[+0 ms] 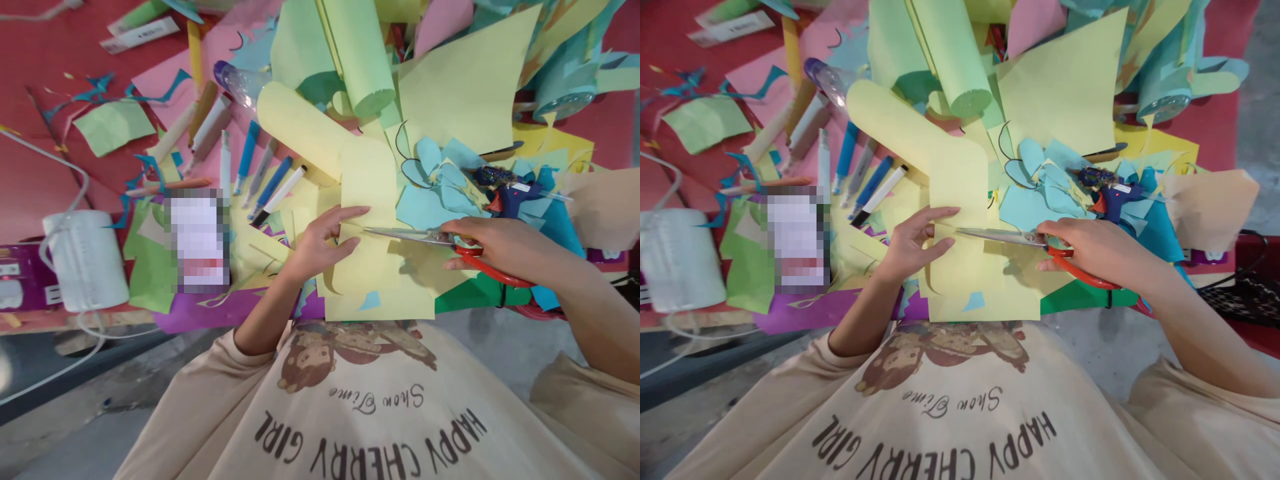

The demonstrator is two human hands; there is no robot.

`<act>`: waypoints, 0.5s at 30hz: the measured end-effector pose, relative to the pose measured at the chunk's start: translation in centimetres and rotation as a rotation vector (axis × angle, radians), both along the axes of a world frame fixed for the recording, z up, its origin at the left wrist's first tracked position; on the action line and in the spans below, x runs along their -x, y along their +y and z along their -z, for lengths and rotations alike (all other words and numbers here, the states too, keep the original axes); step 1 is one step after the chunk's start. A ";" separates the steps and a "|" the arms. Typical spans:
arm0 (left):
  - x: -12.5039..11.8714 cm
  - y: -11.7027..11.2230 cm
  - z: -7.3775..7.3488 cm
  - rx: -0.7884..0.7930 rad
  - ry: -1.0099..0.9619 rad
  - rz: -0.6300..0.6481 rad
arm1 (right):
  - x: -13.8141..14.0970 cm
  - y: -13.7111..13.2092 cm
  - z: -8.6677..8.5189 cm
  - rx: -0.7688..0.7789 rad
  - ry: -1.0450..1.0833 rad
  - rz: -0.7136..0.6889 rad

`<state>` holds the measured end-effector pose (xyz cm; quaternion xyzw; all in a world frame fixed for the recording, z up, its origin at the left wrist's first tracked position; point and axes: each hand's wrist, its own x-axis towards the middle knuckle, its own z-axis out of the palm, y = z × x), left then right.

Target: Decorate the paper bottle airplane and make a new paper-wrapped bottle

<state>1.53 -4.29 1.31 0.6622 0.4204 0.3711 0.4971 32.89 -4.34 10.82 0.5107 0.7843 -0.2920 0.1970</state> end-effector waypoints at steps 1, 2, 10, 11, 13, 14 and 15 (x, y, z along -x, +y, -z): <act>0.0 0.0 0.0 -0.002 0.001 0.000 | -0.1 0.0 0.0 -0.004 0.005 -0.005; 0.0 0.0 0.0 -0.004 0.003 0.001 | -0.1 -0.1 0.1 -0.004 0.009 -0.009; -0.2 -0.1 0.4 0.001 0.012 0.037 | 0.1 0.1 0.0 0.023 0.010 -0.012; -0.2 -0.1 0.4 0.001 0.003 0.042 | 0.2 0.1 -0.1 0.026 0.012 -0.008; -0.2 -0.1 0.3 0.008 -0.008 0.050 | 0.4 0.3 -0.2 0.037 0.022 0.005; -0.2 0.0 0.3 0.017 -0.007 0.057 | 0.5 0.3 -0.2 0.041 0.033 0.010; -0.2 0.0 0.2 0.027 -0.003 0.063 | 0.7 0.4 -0.2 0.044 0.044 0.011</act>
